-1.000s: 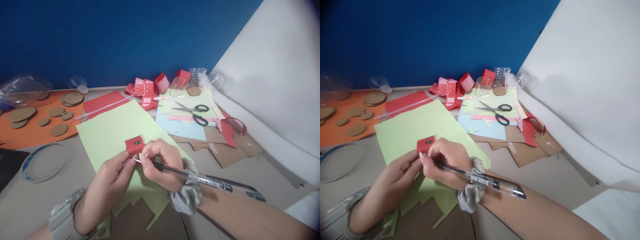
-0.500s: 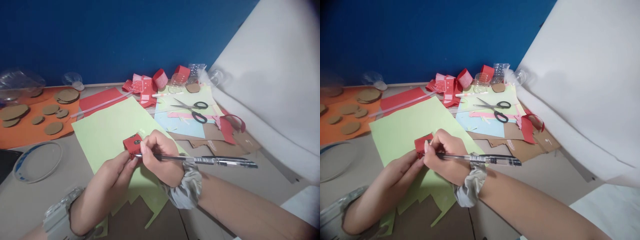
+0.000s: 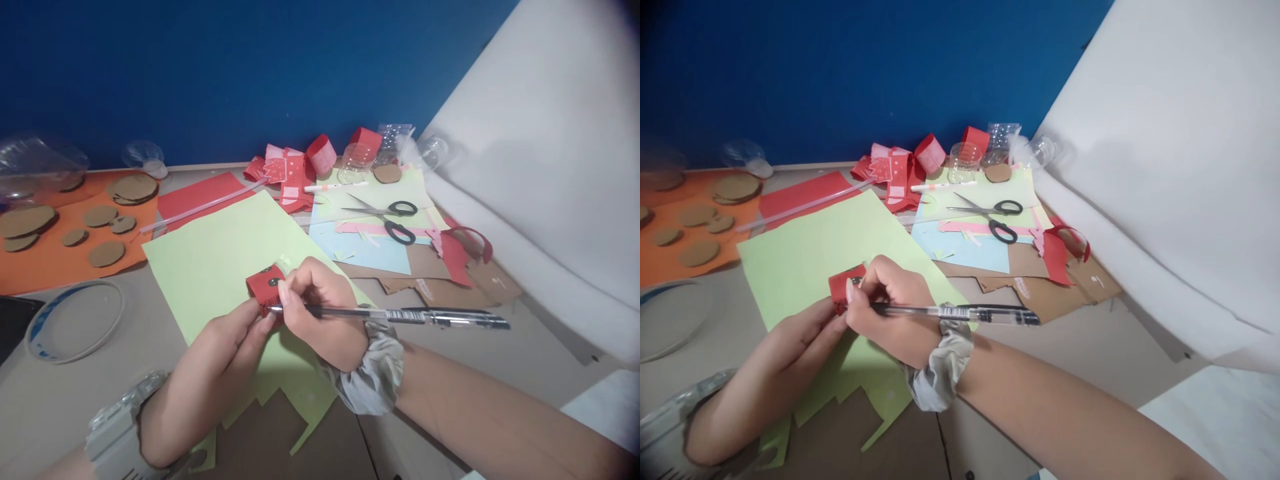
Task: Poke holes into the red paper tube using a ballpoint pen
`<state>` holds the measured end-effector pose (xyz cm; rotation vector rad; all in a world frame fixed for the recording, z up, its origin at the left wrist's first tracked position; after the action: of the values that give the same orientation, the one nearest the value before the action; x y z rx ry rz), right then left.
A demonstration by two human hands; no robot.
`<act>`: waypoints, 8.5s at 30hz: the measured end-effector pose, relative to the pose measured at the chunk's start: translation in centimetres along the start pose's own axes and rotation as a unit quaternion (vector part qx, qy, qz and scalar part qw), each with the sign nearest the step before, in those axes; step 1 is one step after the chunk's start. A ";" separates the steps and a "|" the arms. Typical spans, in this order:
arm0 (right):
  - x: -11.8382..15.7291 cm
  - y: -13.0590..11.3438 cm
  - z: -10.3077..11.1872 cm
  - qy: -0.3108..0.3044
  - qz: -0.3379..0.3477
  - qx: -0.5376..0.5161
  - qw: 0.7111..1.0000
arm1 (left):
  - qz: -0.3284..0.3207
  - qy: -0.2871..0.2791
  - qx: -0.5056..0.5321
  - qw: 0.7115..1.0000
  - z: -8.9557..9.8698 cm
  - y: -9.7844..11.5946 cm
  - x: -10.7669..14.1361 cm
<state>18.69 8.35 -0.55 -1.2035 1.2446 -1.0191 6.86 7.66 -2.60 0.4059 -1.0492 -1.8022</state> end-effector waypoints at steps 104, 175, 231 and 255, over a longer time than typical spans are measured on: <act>0.1 -0.5 0.0 -0.006 0.019 0.038 0.999 | -0.005 0.005 0.001 1.000 0.0 0.2 -0.2; -0.3 -0.8 0.0 -0.005 -0.006 -0.002 1.000 | 0.017 -0.009 0.005 1.000 0.0 0.2 -0.1; 0.5 -1.0 0.0 -0.008 0.059 0.019 0.998 | 0.016 -0.011 0.074 0.997 -0.1 -0.2 -0.1; 0.5 -1.3 0.6 0.003 0.095 0.004 0.995 | 0.001 -0.069 0.219 0.973 -1.5 -0.6 0.3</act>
<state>19.40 7.74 0.66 -1.0549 1.3311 -0.8861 7.32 6.79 -3.87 0.5481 -1.5522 -1.6077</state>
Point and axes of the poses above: each hand's wrist, its own x-axis away from the middle knuckle, its own z-axis out of the back of the hand, y = z × x, the point moved 10 cm from there along -x, towards the middle knuckle, and after that the axes turned 4 degrees about -x, right-handed, at the moved point
